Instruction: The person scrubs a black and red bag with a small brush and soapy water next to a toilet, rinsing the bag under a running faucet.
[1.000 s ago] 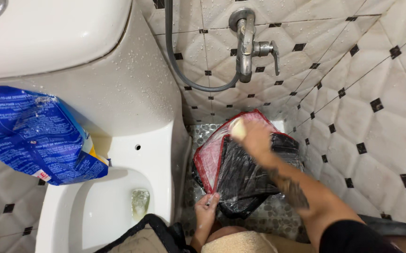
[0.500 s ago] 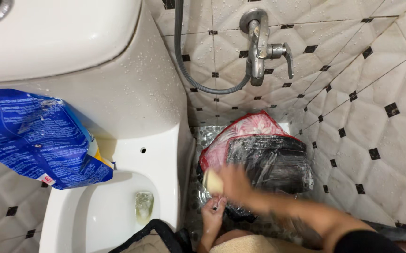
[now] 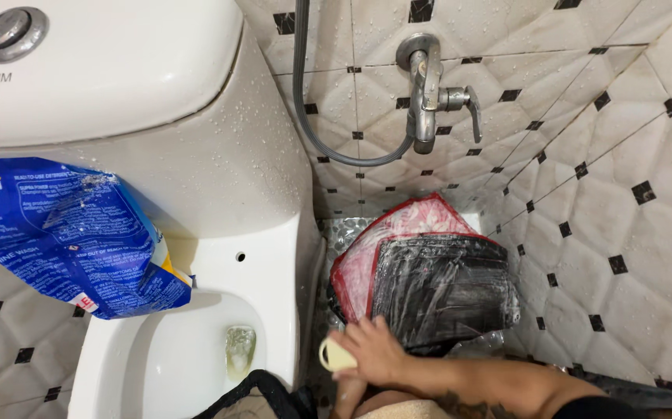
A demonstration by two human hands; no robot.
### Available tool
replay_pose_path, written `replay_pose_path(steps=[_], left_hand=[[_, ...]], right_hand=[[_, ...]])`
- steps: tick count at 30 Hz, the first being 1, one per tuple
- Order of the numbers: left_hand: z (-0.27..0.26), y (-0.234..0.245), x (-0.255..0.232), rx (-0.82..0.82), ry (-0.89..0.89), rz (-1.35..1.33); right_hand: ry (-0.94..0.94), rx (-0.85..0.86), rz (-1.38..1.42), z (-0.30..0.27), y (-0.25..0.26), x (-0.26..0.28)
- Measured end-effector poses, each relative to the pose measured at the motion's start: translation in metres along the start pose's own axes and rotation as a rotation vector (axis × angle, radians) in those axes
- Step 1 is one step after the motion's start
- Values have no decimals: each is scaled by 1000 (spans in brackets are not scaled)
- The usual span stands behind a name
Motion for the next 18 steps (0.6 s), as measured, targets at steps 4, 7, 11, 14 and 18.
replay_pose_path(steps=[4,7,11,14,18], left_hand=[[-21,5,-12,54,19,-23],[-16,2,-26,55,45,-76],[-7,2,-22,52,-17,-75],[-4,1,-34,-12,-139,-12],[-32,6,-86,-106,-68,461]], right_hand=[[-320,-220,-189,41,59,-119],[-403,-191,-328,56,90,-141],[65,78,-376,24,7,-29],[6,52,-70,6,-4,-18],[-401,-291,-319,37,58,-170]])
Point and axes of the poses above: each hand's wrist, its own z-axis towards the middle knuckle, its own y-axis out of the back of the hand, x = y × z, the point moved 3 cm from there along z, towards the middle knuckle, and after that the axes turned 13 degrees about y, right-handed, at the moved point
